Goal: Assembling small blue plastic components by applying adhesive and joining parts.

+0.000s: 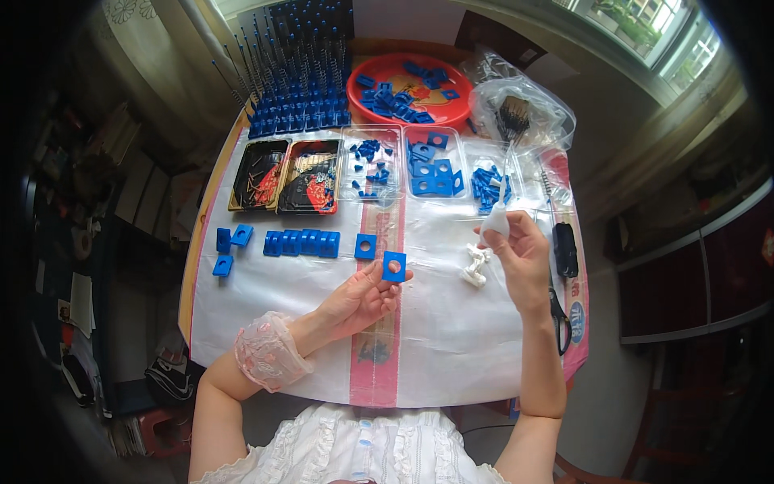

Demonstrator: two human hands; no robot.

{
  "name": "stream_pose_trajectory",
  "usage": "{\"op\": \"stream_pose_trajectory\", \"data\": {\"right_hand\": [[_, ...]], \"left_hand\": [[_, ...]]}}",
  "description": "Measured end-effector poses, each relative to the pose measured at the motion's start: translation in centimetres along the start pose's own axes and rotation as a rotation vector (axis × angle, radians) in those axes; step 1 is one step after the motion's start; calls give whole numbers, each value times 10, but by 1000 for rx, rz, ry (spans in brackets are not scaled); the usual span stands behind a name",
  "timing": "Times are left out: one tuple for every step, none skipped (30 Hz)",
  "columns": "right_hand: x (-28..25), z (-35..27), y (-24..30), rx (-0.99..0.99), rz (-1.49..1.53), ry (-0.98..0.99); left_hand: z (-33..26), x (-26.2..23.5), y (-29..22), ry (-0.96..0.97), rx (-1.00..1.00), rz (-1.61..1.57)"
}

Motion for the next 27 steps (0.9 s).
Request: {"op": "stream_pose_trajectory", "data": {"right_hand": [[-4,0,0,0,7,14],[-8,1,0,-1,14,28],[-12,1,-8,15,90,32],[-15,-1,-18,42,148,47],[-18,-4,-27,69,206,62],[-17,-6,-36,98,269,82],[-20,-8,-44,118,326,35],[-23,-11,-52,139,383,-13],[-25,-13,-61,161,443,-64],[-26,-14,-66,171,477,-72],[-27,-14,-70,181,510,-81],[-28,-15,-75,190,544,-92],[-28,-17,-79,199,551,-104],[-29,-18,-84,209,559,-116],[-31,-18,-87,216,561,-128],[-32,-19,-90,219,551,-135],[-33,-20,-94,223,541,-141],[-32,-21,-95,227,534,-144],[-31,-21,-94,224,515,-142],[-29,-22,-92,221,495,-141],[-26,-22,-88,218,474,-138],[-24,-23,-86,215,464,-142],[-22,-24,-84,213,455,-147],[-20,-25,-82,210,446,-151],[-20,-26,-79,197,398,-170],[-19,-27,-77,183,350,-189],[-19,-29,-74,170,301,-208]], "left_hand": [[0,0,0,6,4,0],[0,0,-1,12,8,0],[1,1,0,14,3,-5],[2,2,1,16,-2,-11],[2,2,1,19,-7,-17],[2,2,1,15,-8,-24],[2,1,1,11,-9,-31],[3,0,2,8,-11,-38],[2,1,1,3,-10,-39],[2,2,0,-2,-10,-40],[2,2,0,-7,-11,-42],[1,3,0,-2,-11,-41],[1,3,-1,4,-10,-41],[0,3,-1,10,-11,-41],[0,3,0,10,-16,-34],[0,4,0,10,-22,-28],[0,4,0,11,-27,-21],[0,5,0,7,-31,-14],[0,6,0,4,-35,-6],[-1,6,0,0,-39,2],[0,5,1,-2,-44,10],[0,4,3,-4,-48,19],[0,3,3,-6,-53,27],[0,3,4,-5,-59,37],[0,3,4,-6,-65,46],[0,4,5,-6,-71,56],[1,3,5,-7,-74,60]]}}
Point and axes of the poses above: each hand's wrist, its own z-axis towards the middle knuckle, its own x-axis out of the palm, y = z × x, the point moved 10 cm from there along z, towards the middle knuckle, and after that the axes turned 4 degrees about z, right-handed, at the moved point
